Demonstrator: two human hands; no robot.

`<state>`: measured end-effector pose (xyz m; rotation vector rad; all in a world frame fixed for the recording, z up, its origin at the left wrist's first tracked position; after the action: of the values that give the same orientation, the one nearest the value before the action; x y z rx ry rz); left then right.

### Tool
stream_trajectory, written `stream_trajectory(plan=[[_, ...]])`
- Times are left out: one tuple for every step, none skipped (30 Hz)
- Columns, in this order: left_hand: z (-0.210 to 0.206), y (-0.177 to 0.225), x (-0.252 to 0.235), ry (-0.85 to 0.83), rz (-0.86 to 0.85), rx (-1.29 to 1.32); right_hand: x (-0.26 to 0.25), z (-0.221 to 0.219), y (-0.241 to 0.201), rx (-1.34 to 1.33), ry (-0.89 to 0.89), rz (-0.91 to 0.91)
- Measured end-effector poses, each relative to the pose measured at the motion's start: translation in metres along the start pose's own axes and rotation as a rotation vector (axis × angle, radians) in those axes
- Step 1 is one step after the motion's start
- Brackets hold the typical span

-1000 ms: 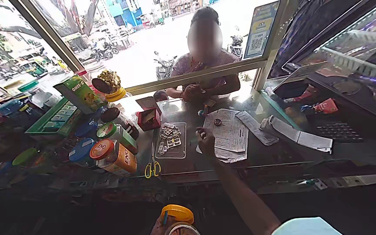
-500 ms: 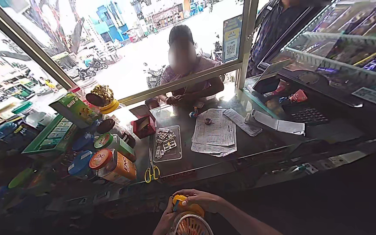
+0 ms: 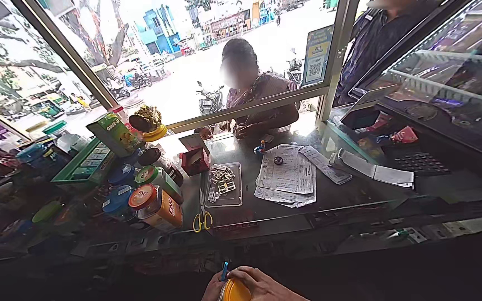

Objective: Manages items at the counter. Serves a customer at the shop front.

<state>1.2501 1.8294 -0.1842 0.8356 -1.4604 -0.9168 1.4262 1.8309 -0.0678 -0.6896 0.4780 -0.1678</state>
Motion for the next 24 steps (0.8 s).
stream_trajectory(plan=[[0.0, 0.001, 0.0, -0.003, 0.009, -0.03, -0.003, 0.002, -0.004, 0.025, -0.028, 0.057], [0.0, 0.004, 0.0, -0.006, 0.01, -0.049, -0.005, 0.004, -0.008, 0.054, -0.062, 0.109], [-0.001, 0.006, 0.001, -0.012, 0.007, -0.053, -0.008, 0.005, -0.01, 0.079, -0.091, 0.152], [-0.003, 0.009, 0.002, -0.011, 0.002, -0.044, -0.012, 0.007, -0.011, 0.099, -0.128, 0.182], [-0.005, 0.015, 0.006, -0.007, -0.007, -0.025, -0.017, 0.009, -0.01, 0.118, -0.165, 0.204], [-0.007, 0.02, 0.009, 0.002, -0.015, -0.005, -0.022, 0.01, -0.009, 0.128, -0.204, 0.209], [-0.008, 0.023, 0.012, 0.013, -0.02, 0.01, -0.026, 0.011, -0.007, 0.126, -0.247, 0.2], [-0.008, 0.024, 0.014, 0.029, -0.017, 0.023, -0.029, 0.011, -0.005, 0.112, -0.279, 0.183], [-0.006, 0.023, 0.015, 0.044, -0.006, 0.021, -0.031, 0.01, -0.004, 0.102, -0.295, 0.174], [-0.005, 0.021, 0.015, 0.052, 0.009, 0.015, -0.031, 0.01, -0.004, 0.092, -0.296, 0.182], [-0.004, 0.019, 0.014, 0.052, 0.02, 0.01, -0.031, 0.011, -0.006, 0.089, -0.288, 0.211], [-0.004, 0.02, 0.014, 0.045, 0.021, 0.006, -0.032, 0.013, -0.007, 0.09, -0.275, 0.251], [-0.005, 0.022, 0.014, 0.039, 0.018, 0.011, -0.031, 0.015, -0.008, 0.087, -0.264, 0.289], [-0.006, 0.023, 0.014, 0.029, 0.023, 0.033, -0.031, 0.017, -0.009, 0.074, -0.266, 0.315], [-0.007, 0.024, 0.014, 0.02, 0.028, 0.049, -0.031, 0.017, -0.009, 0.069, -0.272, 0.329], [-0.008, 0.024, 0.013, 0.013, 0.025, 0.055, -0.031, 0.016, -0.008, 0.072, -0.274, 0.33], [-0.009, 0.024, 0.011, 0.003, 0.019, 0.061, -0.031, 0.013, -0.006, 0.077, -0.28, 0.313], [-0.008, 0.022, 0.008, -0.015, 0.015, 0.07, -0.031, 0.009, -0.004, 0.089, -0.277, 0.284], [-0.008, 0.017, 0.005, -0.022, 0.014, 0.071, -0.03, 0.004, -0.003, 0.1, -0.251, 0.248], [-0.007, 0.012, 0.003, -0.022, 0.019, 0.051, -0.026, -0.001, -0.003, 0.109, -0.208, 0.199], [-0.005, 0.008, 0.0, -0.016, 0.026, 0.016, -0.022, -0.005, -0.005, 0.119, -0.154, 0.124], [-0.002, 0.007, -0.002, -0.005, 0.031, -0.029, -0.018, -0.006, -0.007, 0.141, -0.106, 0.008], [0.0, 0.005, -0.003, -0.003, 0.036, -0.069, -0.014, -0.005, -0.01, 0.164, -0.068, -0.146], [0.002, 0.002, -0.005, -0.007, 0.034, -0.101, -0.012, -0.004, -0.011, 0.184, -0.076, -0.315]])
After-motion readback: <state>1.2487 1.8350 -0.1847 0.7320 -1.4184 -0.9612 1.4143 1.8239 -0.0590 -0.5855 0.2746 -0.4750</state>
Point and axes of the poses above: each hand's wrist, its own x-axis away from the middle knuckle, its own z-axis out of the back of the hand, y = z × x, the point moved 7 cm from there along -x, towards the middle knuckle, and after that the axes turned 1 degree about x, right-handed, at the moved point
